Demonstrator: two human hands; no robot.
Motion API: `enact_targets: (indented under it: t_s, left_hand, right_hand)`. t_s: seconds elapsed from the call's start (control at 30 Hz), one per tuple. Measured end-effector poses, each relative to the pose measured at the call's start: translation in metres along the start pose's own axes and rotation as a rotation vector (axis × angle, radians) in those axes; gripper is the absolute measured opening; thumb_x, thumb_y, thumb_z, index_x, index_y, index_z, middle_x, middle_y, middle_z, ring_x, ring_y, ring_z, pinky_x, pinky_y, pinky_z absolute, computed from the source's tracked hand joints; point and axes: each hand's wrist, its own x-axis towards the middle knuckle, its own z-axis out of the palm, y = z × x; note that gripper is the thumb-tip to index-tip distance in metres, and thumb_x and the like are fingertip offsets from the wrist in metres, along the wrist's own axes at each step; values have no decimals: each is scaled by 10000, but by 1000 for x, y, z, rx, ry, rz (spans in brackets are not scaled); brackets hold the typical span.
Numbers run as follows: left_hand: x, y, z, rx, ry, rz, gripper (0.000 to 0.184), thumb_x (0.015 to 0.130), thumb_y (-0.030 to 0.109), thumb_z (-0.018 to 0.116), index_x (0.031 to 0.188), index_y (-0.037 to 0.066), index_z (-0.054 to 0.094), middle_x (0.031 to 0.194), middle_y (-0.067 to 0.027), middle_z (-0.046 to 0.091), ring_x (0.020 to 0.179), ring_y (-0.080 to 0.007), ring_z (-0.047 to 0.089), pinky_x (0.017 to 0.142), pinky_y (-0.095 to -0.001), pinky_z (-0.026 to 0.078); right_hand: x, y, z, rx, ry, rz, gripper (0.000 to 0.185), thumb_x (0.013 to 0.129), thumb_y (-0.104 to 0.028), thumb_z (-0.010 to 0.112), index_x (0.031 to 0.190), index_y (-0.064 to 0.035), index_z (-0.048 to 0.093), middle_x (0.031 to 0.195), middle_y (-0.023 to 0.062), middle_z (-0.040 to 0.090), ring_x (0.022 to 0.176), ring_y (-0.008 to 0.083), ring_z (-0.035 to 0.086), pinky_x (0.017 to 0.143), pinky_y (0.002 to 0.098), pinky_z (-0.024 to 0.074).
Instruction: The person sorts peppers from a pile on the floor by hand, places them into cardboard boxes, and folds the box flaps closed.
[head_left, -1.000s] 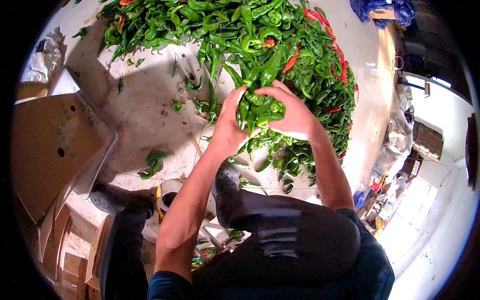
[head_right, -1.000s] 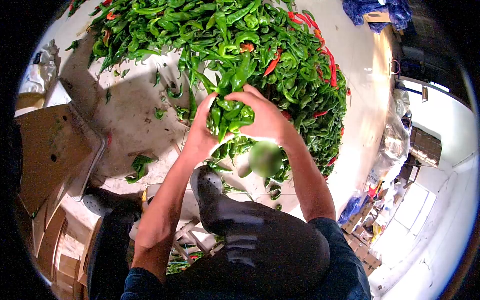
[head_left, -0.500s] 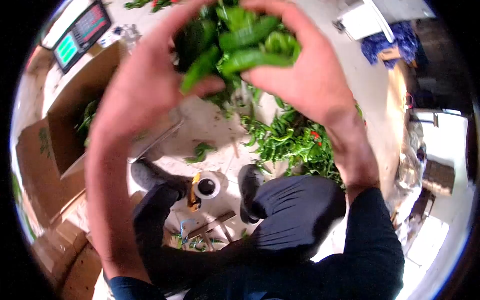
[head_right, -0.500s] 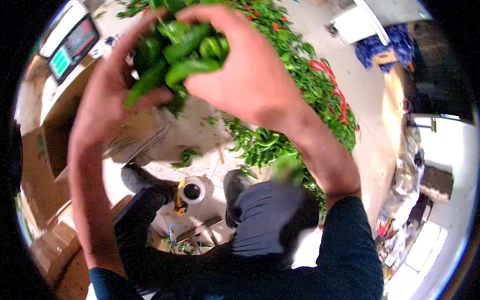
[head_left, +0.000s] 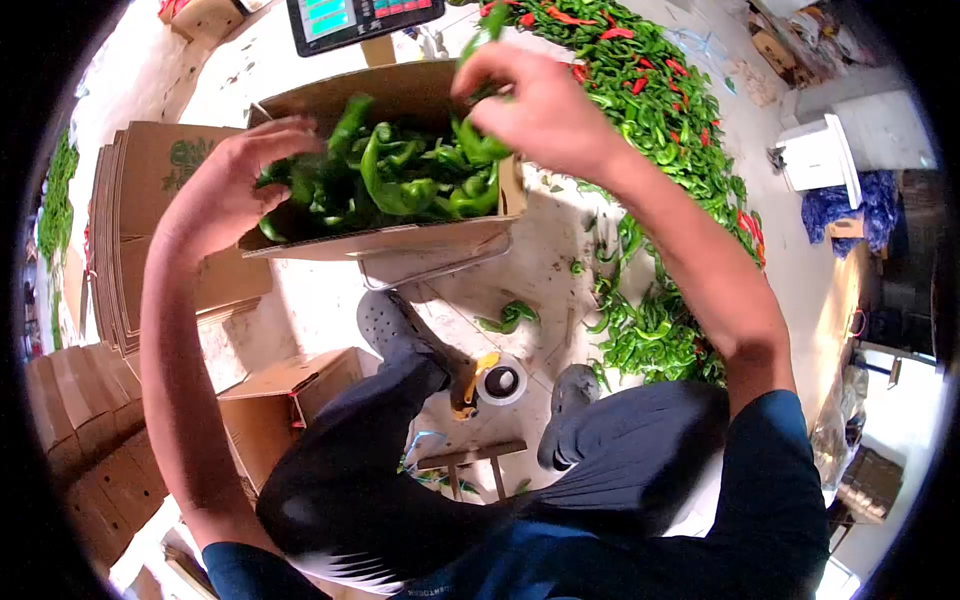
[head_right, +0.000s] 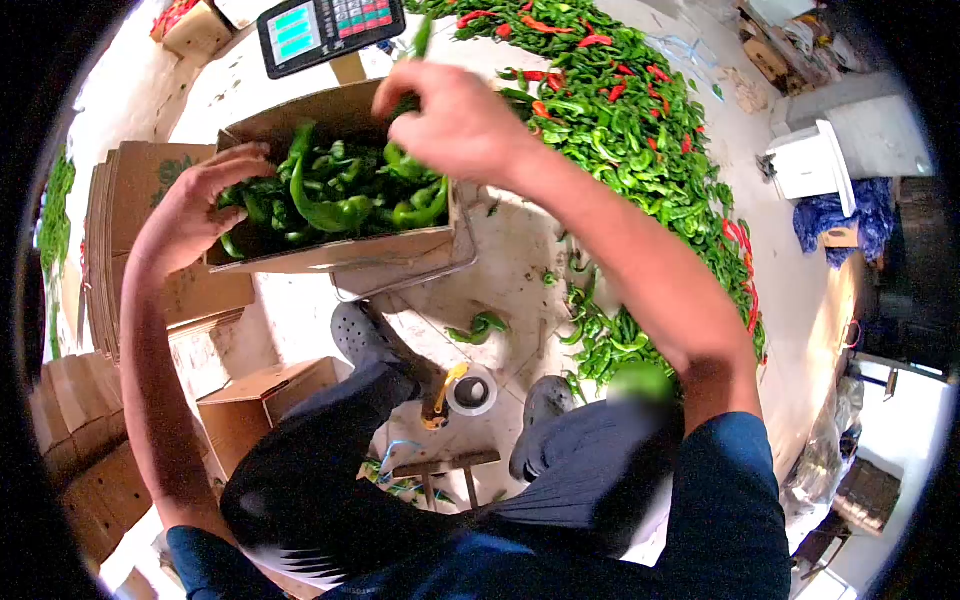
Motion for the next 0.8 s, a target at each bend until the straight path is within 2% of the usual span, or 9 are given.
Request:
enact_targets:
  t_s: [0.1, 0.17, 0.23, 0.3, 0.37, 0.47, 0.57, 0.7, 0.8]
  left_hand:
    - [-9, -11, 4, -161, 50, -104, 434, 840, -127, 632, 1227, 62, 683, 1307, -90, 662, 1219, -215, 619, 1010, -321, 514]
    - [-14, -22, 3, -176, 100, -155, 370, 883, -108, 616, 1208, 51, 692, 1196, -67, 710, 1116, -181, 658, 960, -302, 524]
    - [-19, -27, -3, -227, 331, -276, 224, 942, -3, 649, 1158, 21, 706, 1066, -47, 731, 999, -136, 667, 888, -278, 526]
    - [-28, -36, -14, -431, 503, -144, 178, 986, 110, 652, 1121, 15, 718, 1035, -49, 722, 943, -123, 658, 848, -264, 524]
    - [-35, -41, -21, -303, 634, -178, 208, 1008, 182, 647, 1099, 13, 727, 941, -34, 708, 806, -95, 618, 719, -249, 503]
    - [-53, -60, -30, -240, 667, -261, 287, 1034, 277, 624, 1102, 21, 734, 873, -20, 684, 687, -73, 559, 611, -241, 451]
    - [-60, -54, -31, -253, 688, -330, 351, 1058, 332, 581, 1083, 10, 720, 837, -24, 651, 631, -66, 504, 566, -246, 387]
    - [-54, -32, -19, -178, 769, -195, 354, 1083, 312, 516, 1049, -5, 671, 835, -36, 620, 708, -87, 518, 654, -239, 413]
    - [-59, -27, -20, -140, 736, 23, 327, 1100, 255, 463, 1005, -6, 636, 857, -57, 598, 778, -121, 533, 746, -239, 437]
  right_hand:
    - [3, 5, -11, 155, 121, 43, 193, 806, -70, 602, 990, -44, 655, 894, 80, 684, 754, 178, 636, 684, 329, 502]
    - [3, -10, -20, 99, 111, 25, 179, 808, -39, 602, 979, -59, 651, 868, 87, 671, 730, 192, 635, 662, 337, 498]
    - [5, -19, -26, 1, 75, 12, 373, 832, -14, 644, 1190, 2, 543, 977, 113, 627, 878, 237, 646, 836, 364, 536]
    - [9, -19, -19, -103, 107, -129, 371, 834, -14, 648, 1190, -6, 545, 988, 119, 627, 882, 260, 649, 845, 378, 541]
    - [13, -18, -4, -217, 200, -386, 177, 814, -38, 614, 979, -83, 658, 901, 106, 670, 744, 261, 643, 687, 382, 513]
    - [12, -7, 16, -384, 68, -422, 129, 839, -104, 650, 964, -79, 671, 1117, 156, 664, 953, 335, 673, 805, 428, 557]
    - [7, 2, 20, -443, 46, -438, 128, 859, -123, 657, 964, -51, 669, 1105, 158, 670, 940, 348, 675, 815, 426, 559]
    - [-6, 4, -14, -367, 114, -337, 145, 879, -139, 665, 977, -35, 682, 1003, 149, 688, 881, 339, 683, 788, 410, 552]
    - [-33, 19, -52, -288, 177, -41, 163, 939, -151, 652, 1046, -36, 695, 916, 151, 707, 819, 294, 701, 733, 348, 538]
